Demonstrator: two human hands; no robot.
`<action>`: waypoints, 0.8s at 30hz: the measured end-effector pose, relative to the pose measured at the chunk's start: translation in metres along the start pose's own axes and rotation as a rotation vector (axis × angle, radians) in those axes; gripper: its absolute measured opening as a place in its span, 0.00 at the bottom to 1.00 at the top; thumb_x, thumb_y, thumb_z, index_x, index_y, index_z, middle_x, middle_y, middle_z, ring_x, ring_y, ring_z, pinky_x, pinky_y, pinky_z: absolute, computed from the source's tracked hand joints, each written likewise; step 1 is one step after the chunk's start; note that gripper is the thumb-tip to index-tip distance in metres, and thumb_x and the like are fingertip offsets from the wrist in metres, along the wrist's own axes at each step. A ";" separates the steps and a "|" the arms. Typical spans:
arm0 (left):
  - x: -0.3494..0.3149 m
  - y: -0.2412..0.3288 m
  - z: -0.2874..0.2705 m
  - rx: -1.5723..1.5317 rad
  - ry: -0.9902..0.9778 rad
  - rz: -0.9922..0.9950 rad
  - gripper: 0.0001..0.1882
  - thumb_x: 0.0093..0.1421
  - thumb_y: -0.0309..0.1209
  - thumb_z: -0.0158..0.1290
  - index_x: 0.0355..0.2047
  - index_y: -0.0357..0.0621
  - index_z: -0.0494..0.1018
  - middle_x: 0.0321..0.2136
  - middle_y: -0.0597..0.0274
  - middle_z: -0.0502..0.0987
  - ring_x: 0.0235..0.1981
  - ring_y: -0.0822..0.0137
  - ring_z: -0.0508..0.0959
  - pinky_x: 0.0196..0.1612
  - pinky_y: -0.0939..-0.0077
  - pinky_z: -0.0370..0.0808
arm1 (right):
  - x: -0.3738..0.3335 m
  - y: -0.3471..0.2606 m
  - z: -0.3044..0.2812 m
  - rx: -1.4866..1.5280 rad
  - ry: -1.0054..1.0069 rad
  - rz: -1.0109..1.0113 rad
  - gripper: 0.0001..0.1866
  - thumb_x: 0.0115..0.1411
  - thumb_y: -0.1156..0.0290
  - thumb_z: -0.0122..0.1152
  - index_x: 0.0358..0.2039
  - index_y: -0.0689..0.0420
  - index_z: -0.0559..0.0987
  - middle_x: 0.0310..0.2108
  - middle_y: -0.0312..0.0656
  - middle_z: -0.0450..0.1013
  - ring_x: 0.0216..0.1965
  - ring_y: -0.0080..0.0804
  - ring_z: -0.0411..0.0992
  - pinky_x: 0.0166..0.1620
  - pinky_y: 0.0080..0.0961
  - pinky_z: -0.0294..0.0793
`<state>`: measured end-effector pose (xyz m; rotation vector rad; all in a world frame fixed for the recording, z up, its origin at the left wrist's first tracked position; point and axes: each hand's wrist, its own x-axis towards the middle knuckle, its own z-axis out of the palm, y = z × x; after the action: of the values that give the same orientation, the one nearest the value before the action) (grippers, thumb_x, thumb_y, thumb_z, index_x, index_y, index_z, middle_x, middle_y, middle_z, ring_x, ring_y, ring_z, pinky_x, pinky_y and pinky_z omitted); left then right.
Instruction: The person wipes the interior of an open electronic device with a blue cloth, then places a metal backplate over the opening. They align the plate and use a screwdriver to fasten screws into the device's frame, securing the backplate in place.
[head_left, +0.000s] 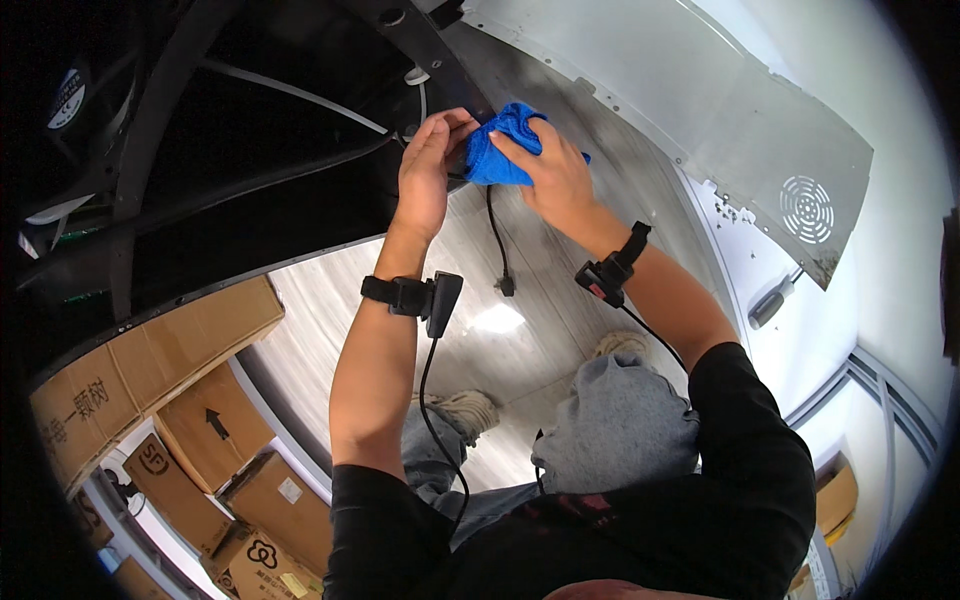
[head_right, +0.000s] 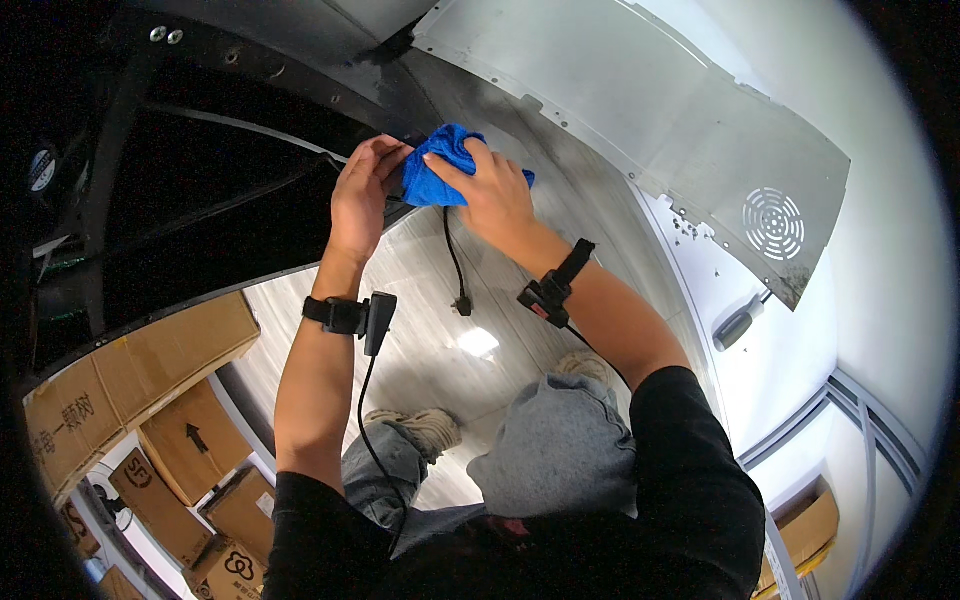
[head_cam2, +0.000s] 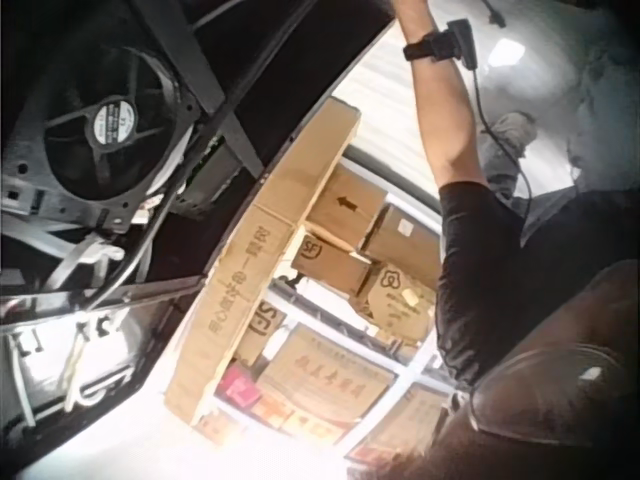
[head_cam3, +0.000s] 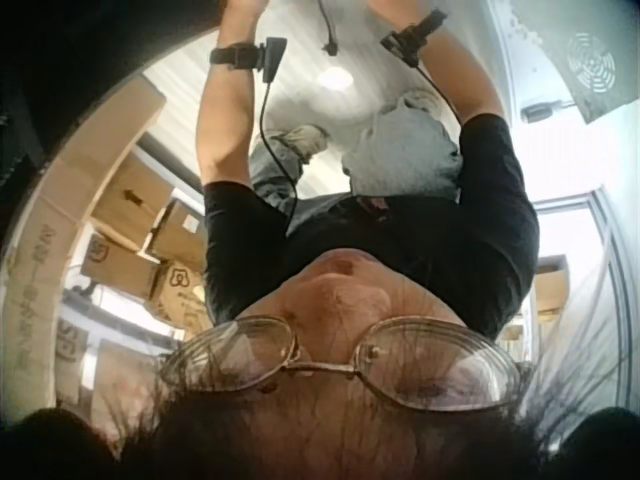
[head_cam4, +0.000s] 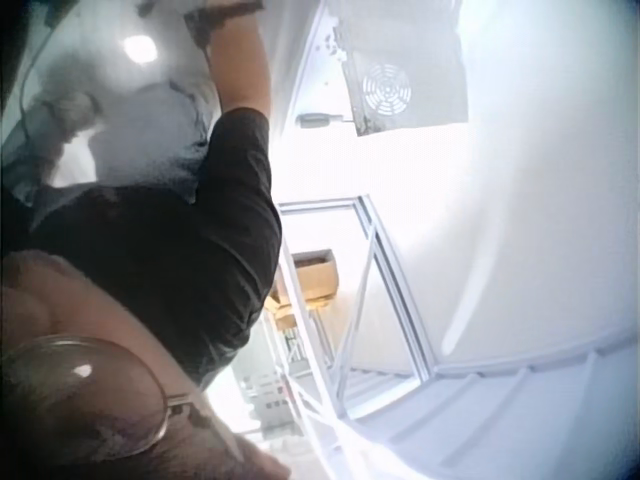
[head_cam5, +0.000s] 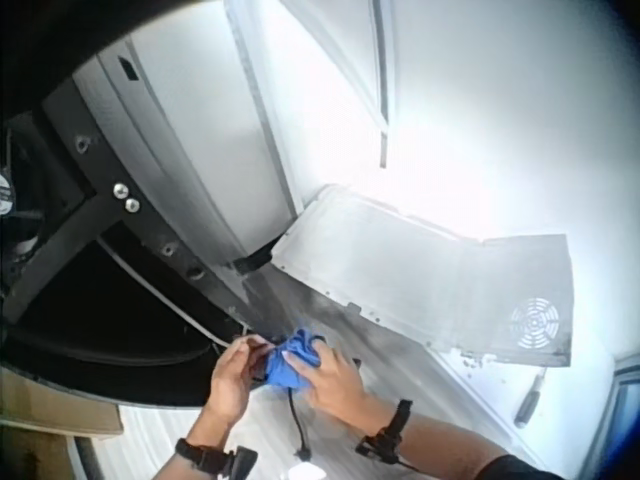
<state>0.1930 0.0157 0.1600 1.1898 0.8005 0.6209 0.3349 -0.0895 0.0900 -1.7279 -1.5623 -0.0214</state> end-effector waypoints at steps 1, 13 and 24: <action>0.000 -0.003 0.000 0.016 0.005 0.005 0.19 0.71 0.41 0.36 0.50 0.41 0.69 0.47 0.58 0.72 0.52 0.64 0.70 0.56 0.69 0.64 | -0.001 0.000 0.000 0.021 0.019 0.000 0.41 0.37 0.80 0.66 0.55 0.32 0.75 0.49 0.48 0.64 0.36 0.47 0.71 0.40 0.39 0.72; 0.003 -0.010 -0.003 0.113 -0.044 0.024 0.15 0.70 0.35 0.40 0.52 0.42 0.68 0.49 0.58 0.73 0.55 0.62 0.71 0.59 0.69 0.62 | -0.032 0.032 0.029 -0.032 -0.109 0.050 0.37 0.44 0.80 0.62 0.55 0.31 0.75 0.48 0.44 0.66 0.39 0.44 0.71 0.40 0.38 0.71; -0.012 -0.058 -0.019 1.593 -0.083 -0.241 0.27 0.58 0.34 0.53 0.60 0.60 0.66 0.51 0.52 0.75 0.52 0.49 0.75 0.58 0.55 0.66 | -0.052 0.063 0.063 -0.241 -0.433 0.073 0.27 0.57 0.72 0.51 0.56 0.31 0.74 0.43 0.42 0.65 0.38 0.41 0.71 0.41 0.38 0.70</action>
<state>0.1712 0.0014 0.1039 2.4347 1.3784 -0.4595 0.3457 -0.0938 -0.0127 -2.0783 -1.8635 0.2234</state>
